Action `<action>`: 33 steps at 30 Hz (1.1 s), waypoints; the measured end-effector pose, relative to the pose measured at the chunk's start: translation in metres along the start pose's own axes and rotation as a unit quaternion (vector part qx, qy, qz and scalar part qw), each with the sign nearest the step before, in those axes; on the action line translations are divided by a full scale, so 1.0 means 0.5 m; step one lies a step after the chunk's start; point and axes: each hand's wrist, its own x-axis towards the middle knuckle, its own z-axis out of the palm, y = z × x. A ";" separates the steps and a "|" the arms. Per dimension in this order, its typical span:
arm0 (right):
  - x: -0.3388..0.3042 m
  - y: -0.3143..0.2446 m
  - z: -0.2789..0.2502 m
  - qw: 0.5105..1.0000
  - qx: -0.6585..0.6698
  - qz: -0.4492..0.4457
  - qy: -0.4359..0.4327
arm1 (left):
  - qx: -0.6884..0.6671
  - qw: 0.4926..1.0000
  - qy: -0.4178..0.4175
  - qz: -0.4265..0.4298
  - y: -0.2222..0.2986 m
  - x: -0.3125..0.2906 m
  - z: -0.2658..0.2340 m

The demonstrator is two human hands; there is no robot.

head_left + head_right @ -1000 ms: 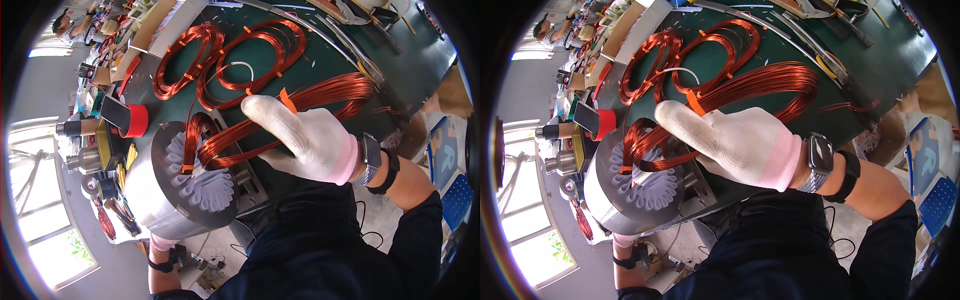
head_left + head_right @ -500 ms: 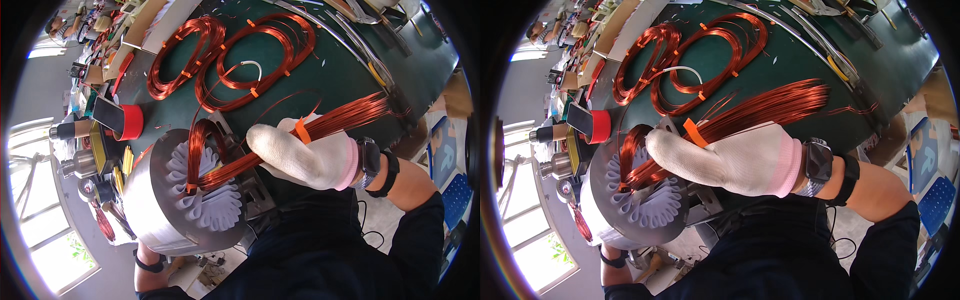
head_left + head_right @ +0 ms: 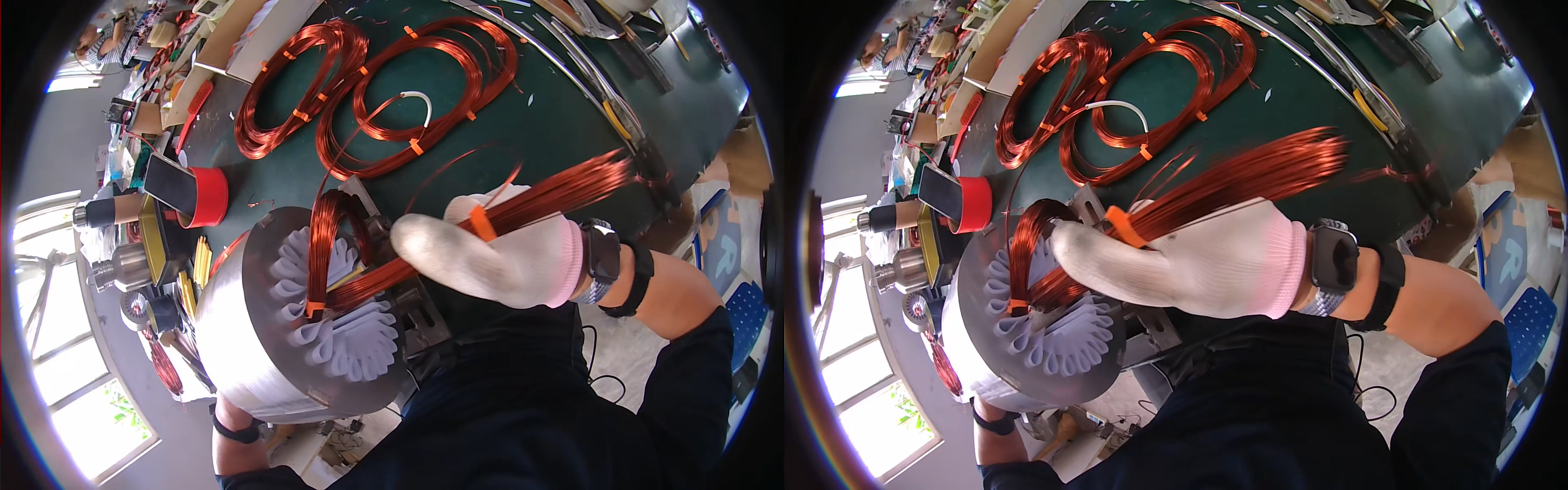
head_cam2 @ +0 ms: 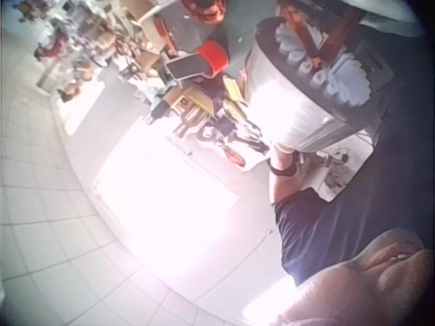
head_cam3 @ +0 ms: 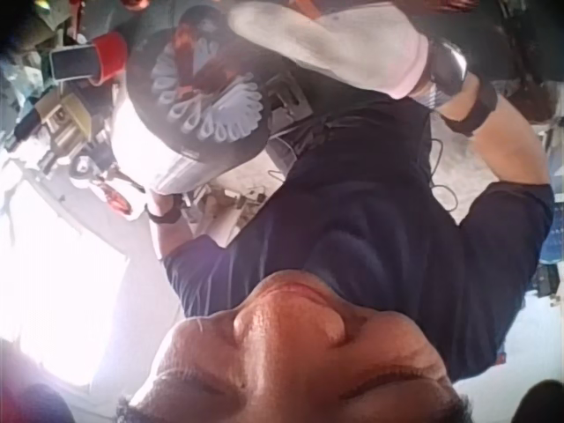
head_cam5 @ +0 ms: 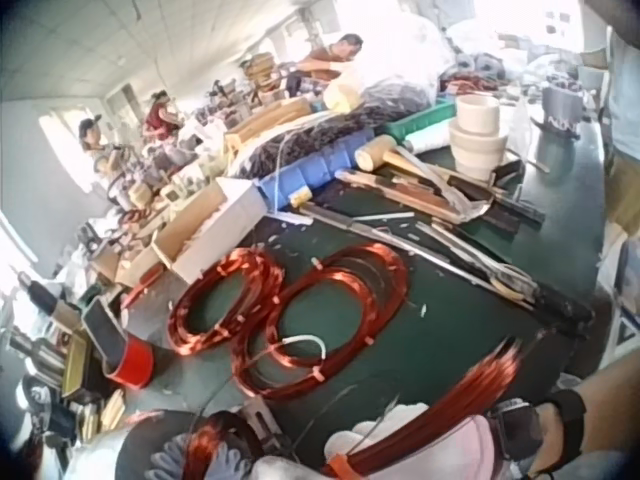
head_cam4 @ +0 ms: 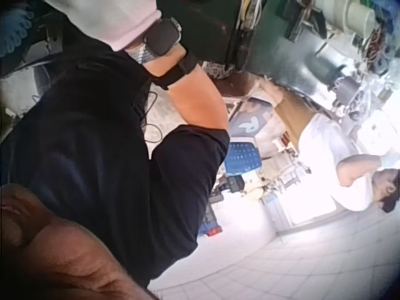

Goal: Inserting and securing copper wire coils into the slots of a motor stator.

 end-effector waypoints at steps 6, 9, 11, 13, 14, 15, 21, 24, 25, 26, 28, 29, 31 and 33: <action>0.001 0.007 0.007 0.999 -0.034 0.016 -0.028 | -0.008 1.000 0.001 -0.006 -0.005 -0.048 -0.061; 0.001 0.006 0.009 0.997 -0.057 0.026 -0.049 | -0.016 1.000 0.003 -0.010 -0.013 -0.029 -0.040; 0.004 0.004 0.011 0.995 -0.070 0.028 -0.064 | -0.019 1.000 0.008 -0.011 -0.012 0.020 -0.009; 0.003 0.004 0.013 0.992 -0.089 0.038 -0.078 | -0.028 1.000 0.006 -0.013 -0.024 0.085 0.034; 0.004 0.007 0.018 0.990 -0.100 0.044 -0.087 | -0.034 0.999 0.005 -0.016 -0.037 0.111 0.053; 0.003 0.005 0.016 0.989 -0.108 0.049 -0.092 | -0.037 0.999 0.004 -0.018 -0.038 0.131 0.079; 0.003 0.001 0.005 0.976 -0.160 0.071 -0.129 | -0.056 0.998 0.000 -0.020 -0.048 -0.016 -0.018; 0.006 -0.004 0.009 0.969 -0.179 0.075 -0.150 | -0.060 0.998 0.007 -0.023 -0.044 -0.065 -0.046; 0.009 0.009 0.022 0.969 -0.182 0.078 -0.150 | -0.065 0.998 0.004 -0.023 -0.051 -0.053 -0.038; 0.015 0.034 0.044 0.979 -0.201 -0.012 -0.038 | -0.070 0.997 0.002 -0.023 -0.057 -0.045 -0.032; 0.021 0.039 0.054 0.969 -0.210 -0.105 0.072 | -0.074 0.997 0.007 -0.025 -0.062 -0.041 -0.022; 0.029 0.019 0.052 0.975 -0.212 -0.070 0.001 | -0.078 0.997 0.017 -0.026 -0.070 -0.031 0.055; 0.018 0.006 0.032 0.973 -0.221 -0.022 -0.059 | -0.082 0.996 0.008 -0.025 -0.045 -0.006 0.025; 0.013 0.005 0.027 0.968 -0.239 -0.030 -0.064 | -0.087 0.996 0.007 -0.024 -0.068 -0.027 0.087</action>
